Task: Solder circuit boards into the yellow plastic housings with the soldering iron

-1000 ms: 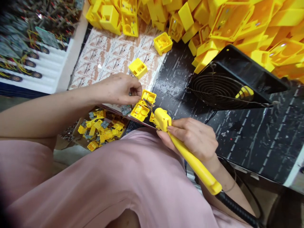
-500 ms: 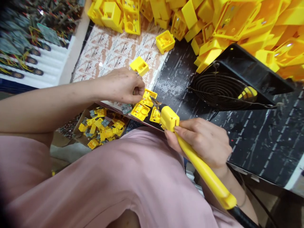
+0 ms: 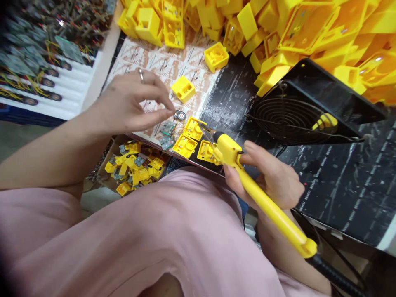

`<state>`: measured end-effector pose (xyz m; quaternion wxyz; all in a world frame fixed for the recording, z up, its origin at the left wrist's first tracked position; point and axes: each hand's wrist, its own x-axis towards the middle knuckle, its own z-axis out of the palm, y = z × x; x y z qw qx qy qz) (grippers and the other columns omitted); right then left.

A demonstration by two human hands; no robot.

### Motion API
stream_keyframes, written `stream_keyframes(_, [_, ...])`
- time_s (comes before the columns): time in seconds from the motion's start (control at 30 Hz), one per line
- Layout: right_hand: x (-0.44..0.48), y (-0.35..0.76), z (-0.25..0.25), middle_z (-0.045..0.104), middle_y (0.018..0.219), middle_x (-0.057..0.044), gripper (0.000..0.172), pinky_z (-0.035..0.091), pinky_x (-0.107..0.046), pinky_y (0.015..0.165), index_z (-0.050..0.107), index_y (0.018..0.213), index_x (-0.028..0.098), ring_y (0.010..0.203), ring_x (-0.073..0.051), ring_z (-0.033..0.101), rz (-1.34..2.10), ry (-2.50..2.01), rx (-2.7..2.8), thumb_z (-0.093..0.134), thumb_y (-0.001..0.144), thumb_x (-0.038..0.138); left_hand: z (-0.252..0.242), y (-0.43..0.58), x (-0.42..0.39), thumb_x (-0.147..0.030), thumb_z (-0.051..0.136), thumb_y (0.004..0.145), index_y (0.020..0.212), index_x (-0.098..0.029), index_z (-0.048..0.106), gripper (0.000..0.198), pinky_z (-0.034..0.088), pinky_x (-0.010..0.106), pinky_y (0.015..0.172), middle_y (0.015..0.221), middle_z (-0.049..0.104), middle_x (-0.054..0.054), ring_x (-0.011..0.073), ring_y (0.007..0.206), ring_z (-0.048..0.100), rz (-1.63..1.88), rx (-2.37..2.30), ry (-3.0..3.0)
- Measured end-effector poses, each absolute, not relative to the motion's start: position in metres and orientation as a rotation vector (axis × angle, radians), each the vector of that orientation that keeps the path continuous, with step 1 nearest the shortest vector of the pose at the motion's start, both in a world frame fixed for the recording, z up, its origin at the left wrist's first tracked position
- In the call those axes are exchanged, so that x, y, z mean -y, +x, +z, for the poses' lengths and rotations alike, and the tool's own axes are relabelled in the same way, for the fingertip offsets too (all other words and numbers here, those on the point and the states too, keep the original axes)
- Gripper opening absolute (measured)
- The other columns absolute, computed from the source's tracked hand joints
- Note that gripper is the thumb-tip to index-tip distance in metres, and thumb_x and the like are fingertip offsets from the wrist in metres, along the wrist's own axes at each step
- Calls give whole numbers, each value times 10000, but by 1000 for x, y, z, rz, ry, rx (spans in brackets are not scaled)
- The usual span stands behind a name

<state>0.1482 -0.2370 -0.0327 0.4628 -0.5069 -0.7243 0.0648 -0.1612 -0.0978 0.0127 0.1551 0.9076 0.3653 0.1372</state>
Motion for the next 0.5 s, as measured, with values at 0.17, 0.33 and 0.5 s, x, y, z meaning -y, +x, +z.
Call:
stream_keyframes(0.17, [240, 145, -33, 791, 918, 41, 709, 439, -269, 411, 572, 1539, 374, 518, -124, 632, 61, -1238, 1793, 831, 892, 239, -4, -168, 126, -297, 495, 1015, 971, -254, 793, 305, 489, 477, 970, 958, 744, 56, 269, 998, 683, 156, -1019, 2849])
stream_keyframes(0.33, [241, 140, -29, 792, 948, 41, 650, 487, -281, 468, 607, 1503, 397, 553, -134, 641, 82, -1252, 1775, 812, 905, 246, -11, -151, 128, -273, 431, 1064, 907, -196, 726, 343, 473, 445, 1022, 949, 712, 66, 264, 1101, 654, -21, -1029, 2902])
stream_keyframes(0.5, [242, 145, -34, 811, 1087, 45, 674, 497, -249, 483, 633, 1483, 387, 602, -100, 689, 28, -1177, 1734, 853, 866, 230, -12, -162, 118, -351, 515, 980, 861, -207, 725, 281, 485, 458, 1053, 1027, 757, 61, 275, 1097, 695, 158, -1004, 2712])
